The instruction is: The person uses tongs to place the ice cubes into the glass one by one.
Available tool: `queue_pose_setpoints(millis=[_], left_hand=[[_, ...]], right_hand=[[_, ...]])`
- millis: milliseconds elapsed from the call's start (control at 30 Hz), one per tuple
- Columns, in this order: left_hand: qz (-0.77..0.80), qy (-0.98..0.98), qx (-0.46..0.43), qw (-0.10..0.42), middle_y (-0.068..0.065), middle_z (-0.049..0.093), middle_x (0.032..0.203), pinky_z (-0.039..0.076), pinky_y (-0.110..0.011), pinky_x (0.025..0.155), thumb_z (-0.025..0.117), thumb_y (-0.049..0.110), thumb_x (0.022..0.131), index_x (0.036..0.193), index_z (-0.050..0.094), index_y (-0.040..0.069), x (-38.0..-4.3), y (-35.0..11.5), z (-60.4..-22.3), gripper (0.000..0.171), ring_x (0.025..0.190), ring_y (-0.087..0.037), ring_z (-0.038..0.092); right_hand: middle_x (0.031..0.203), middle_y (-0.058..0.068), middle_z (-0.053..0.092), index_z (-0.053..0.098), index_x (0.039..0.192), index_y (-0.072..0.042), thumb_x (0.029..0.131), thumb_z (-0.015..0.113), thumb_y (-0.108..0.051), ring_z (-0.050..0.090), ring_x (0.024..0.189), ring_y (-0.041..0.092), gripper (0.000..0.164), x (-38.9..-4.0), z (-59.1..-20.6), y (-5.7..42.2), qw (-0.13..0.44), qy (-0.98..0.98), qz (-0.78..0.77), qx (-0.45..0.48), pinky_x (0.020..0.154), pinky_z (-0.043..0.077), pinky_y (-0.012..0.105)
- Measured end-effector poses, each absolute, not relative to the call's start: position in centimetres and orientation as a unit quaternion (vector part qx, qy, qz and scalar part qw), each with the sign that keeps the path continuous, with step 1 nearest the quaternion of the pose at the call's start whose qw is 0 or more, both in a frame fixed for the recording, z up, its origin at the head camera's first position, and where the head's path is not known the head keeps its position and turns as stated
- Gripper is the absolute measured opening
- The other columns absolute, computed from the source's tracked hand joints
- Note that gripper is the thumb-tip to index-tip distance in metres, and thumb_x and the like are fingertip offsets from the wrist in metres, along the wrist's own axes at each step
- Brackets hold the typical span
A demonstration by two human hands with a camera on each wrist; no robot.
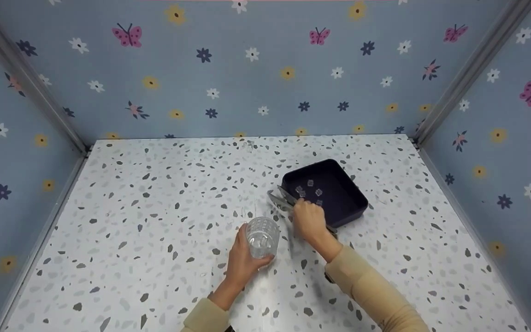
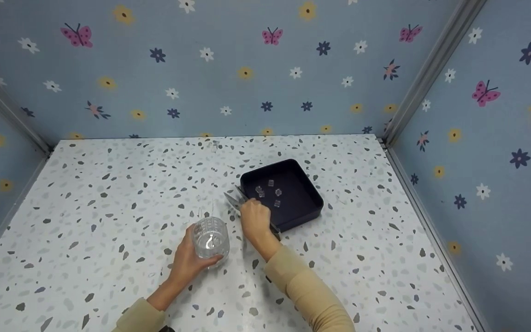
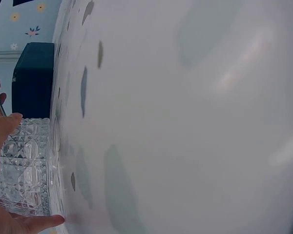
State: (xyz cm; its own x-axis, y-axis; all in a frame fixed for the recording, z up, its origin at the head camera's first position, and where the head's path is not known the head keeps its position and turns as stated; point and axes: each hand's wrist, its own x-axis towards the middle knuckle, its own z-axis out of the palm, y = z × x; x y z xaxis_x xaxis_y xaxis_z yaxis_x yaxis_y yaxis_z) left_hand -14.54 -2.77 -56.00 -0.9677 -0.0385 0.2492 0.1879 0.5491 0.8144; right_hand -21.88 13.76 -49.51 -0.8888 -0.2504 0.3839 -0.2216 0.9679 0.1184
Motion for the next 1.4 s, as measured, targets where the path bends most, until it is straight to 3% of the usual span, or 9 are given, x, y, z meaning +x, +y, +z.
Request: queue_pose_setpoints(millis=[267, 433, 600, 1100, 1400], left_hand=[[-0.475, -0.87, -0.041, 0.123, -0.023, 0.046, 0.117, 0.044, -0.045, 0.084, 0.084, 0.027, 0.052, 0.129, 0.027, -0.001, -14.57, -2.81, -56.03, 0.1, 0.1, -0.039, 0.052], [-0.477, -0.87, -0.038, 0.118, -0.023, 0.046, 0.117, 0.044, -0.046, 0.084, 0.084, 0.027, 0.052, 0.129, 0.027, 0.0, -14.53, -2.79, -56.08, 0.1, 0.1, -0.039, 0.051], [-0.479, -0.869, -0.038, 0.121, -0.024, 0.046, 0.116, 0.044, -0.047, 0.084, 0.085, 0.027, 0.051, 0.129, 0.027, 0.0, -14.63, -2.79, -56.05, 0.1, 0.099, -0.04, 0.052], [-0.466, -0.874, -0.042, 0.128, -0.022, 0.047, 0.114, 0.046, -0.046, 0.081, 0.085, 0.027, 0.051, 0.128, 0.027, 0.0, -14.57, -2.72, -56.14, 0.1, 0.097, -0.039, 0.053], [-0.46, -0.877, -0.039, 0.13, -0.022, 0.047, 0.116, 0.045, -0.045, 0.084, 0.085, 0.027, 0.05, 0.128, 0.028, 0.0, -14.61, -2.71, -56.22, 0.101, 0.098, -0.038, 0.053]], right_hand=[[0.06, 0.014, 0.058, 0.059, 0.076, 0.003, 0.071, 0.066, -0.019, 0.056, 0.051, 0.026, 0.023, -22.21, -49.87, 13.8, 0.199, -0.971, -0.039, 0.127, 0.041, 0.044, 0.037], [0.062, 0.014, 0.059, 0.06, 0.079, 0.005, 0.07, 0.068, -0.021, 0.057, 0.052, 0.027, 0.028, -22.08, -50.09, 13.83, 0.177, -0.976, -0.035, 0.124, 0.043, 0.046, 0.037], [0.06, 0.013, 0.058, 0.058, 0.073, 0.001, 0.07, 0.069, -0.02, 0.056, 0.052, 0.027, 0.024, -22.16, -49.99, 13.84, 0.18, -0.976, -0.029, 0.121, 0.043, 0.045, 0.038], [0.063, 0.011, 0.058, 0.057, 0.066, -0.001, 0.072, 0.058, -0.005, 0.058, 0.056, 0.029, 0.007, -22.05, -49.91, 14.08, 0.142, -0.983, -0.008, 0.115, 0.045, 0.047, 0.039], [0.063, 0.012, 0.059, 0.058, 0.064, -0.001, 0.073, 0.057, -0.003, 0.058, 0.055, 0.03, 0.009, -22.11, -49.93, 14.19, 0.14, -0.983, -0.001, 0.115, 0.045, 0.047, 0.04]])
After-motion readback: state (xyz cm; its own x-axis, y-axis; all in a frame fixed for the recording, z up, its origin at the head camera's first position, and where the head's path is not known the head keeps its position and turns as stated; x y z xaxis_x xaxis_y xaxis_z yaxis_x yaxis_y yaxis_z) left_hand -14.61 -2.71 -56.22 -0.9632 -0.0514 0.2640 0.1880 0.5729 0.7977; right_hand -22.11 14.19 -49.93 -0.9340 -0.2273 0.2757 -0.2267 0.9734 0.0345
